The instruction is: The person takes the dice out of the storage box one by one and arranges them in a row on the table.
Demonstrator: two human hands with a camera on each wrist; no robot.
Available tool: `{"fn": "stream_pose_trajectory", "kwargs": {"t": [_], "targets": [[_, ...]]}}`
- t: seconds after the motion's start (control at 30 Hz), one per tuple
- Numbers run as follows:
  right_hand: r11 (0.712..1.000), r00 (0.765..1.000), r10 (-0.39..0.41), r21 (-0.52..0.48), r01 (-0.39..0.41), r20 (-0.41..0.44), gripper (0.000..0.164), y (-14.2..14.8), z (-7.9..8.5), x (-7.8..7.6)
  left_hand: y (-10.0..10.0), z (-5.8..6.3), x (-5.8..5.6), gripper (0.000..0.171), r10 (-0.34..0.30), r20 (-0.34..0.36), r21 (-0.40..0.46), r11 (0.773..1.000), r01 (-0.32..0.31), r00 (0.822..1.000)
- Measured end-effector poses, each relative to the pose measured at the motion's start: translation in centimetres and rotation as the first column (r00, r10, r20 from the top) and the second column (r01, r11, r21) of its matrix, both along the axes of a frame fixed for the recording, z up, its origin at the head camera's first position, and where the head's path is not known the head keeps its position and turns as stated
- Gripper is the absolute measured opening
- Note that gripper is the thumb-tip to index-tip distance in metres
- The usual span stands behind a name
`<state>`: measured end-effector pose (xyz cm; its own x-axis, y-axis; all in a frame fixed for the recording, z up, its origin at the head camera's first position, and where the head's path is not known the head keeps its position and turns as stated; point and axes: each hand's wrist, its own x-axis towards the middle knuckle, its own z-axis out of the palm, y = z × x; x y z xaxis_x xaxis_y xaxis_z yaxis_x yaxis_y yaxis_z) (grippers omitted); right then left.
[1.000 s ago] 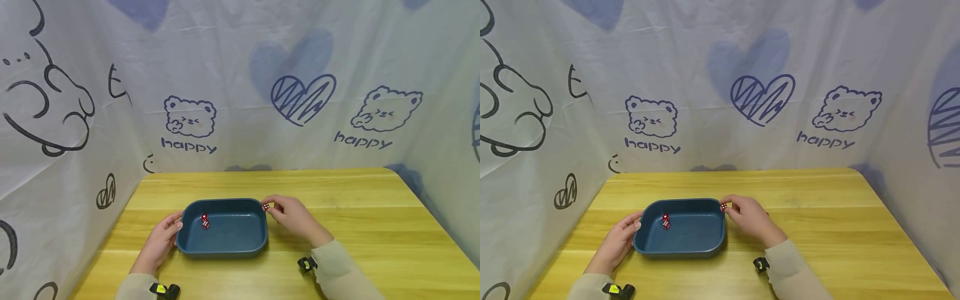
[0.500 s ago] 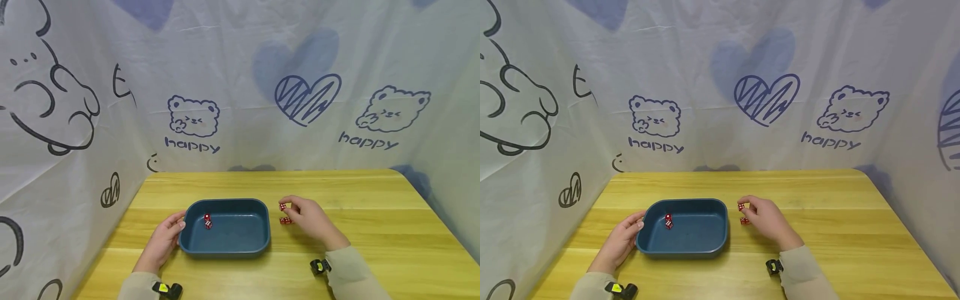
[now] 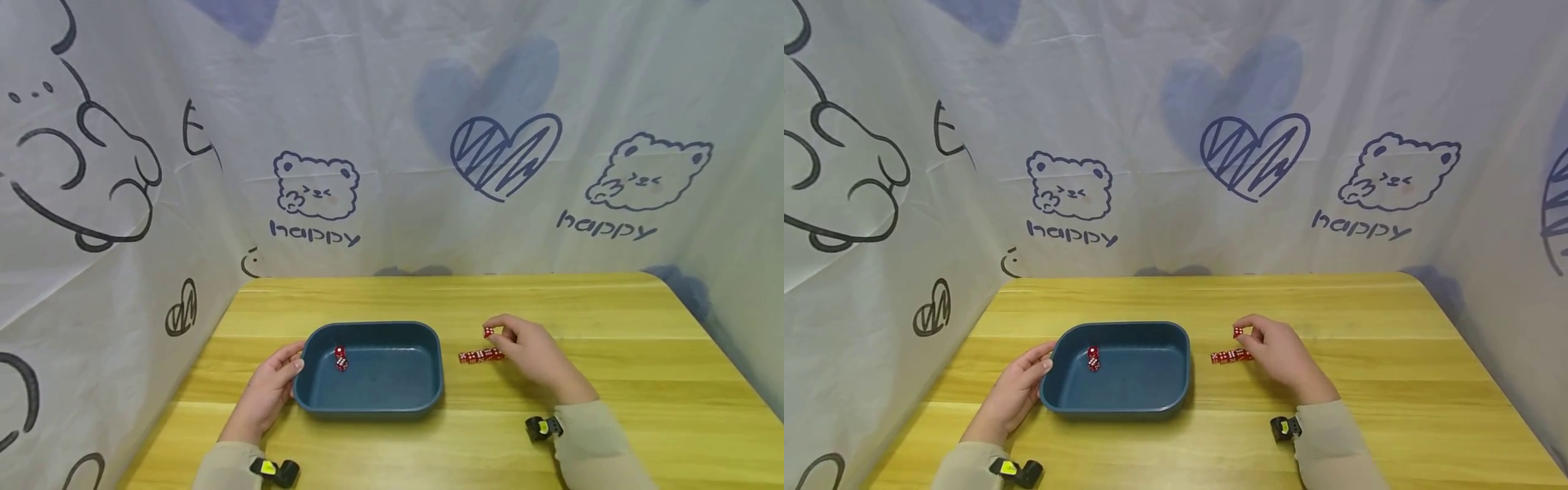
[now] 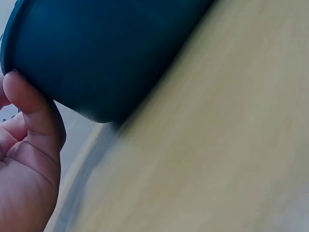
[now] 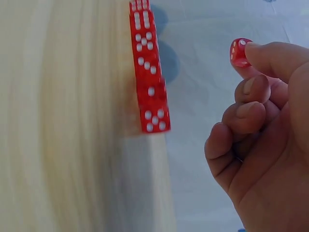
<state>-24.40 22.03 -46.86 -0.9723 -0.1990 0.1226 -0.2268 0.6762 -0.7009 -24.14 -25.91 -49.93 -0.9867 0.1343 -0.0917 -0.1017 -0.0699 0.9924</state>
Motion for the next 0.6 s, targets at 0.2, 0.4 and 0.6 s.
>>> {"fn": "stream_pose_trajectory", "kwargs": {"t": [0.2,0.4,0.6], "targets": [[0.999,0.999,-0.032,-0.021,0.033,0.035,0.028,1.5,-0.3,-0.3,0.0,0.1,0.0,0.048,-0.015,-0.014,0.003,1.000,0.015,1.000],[0.997,0.996,-0.045,-0.053,0.049,0.075,0.030,2.9,-0.9,-0.4,0.0,0.1,0.0,0.049,-0.019,-0.008,0.006,1.000,0.019,1.000],[0.998,0.994,-0.036,-0.044,0.041,0.104,0.030,4.0,-1.5,-0.3,0.1,0.2,0.1,0.048,-0.010,0.001,0.000,1.000,0.010,1.000]]}}
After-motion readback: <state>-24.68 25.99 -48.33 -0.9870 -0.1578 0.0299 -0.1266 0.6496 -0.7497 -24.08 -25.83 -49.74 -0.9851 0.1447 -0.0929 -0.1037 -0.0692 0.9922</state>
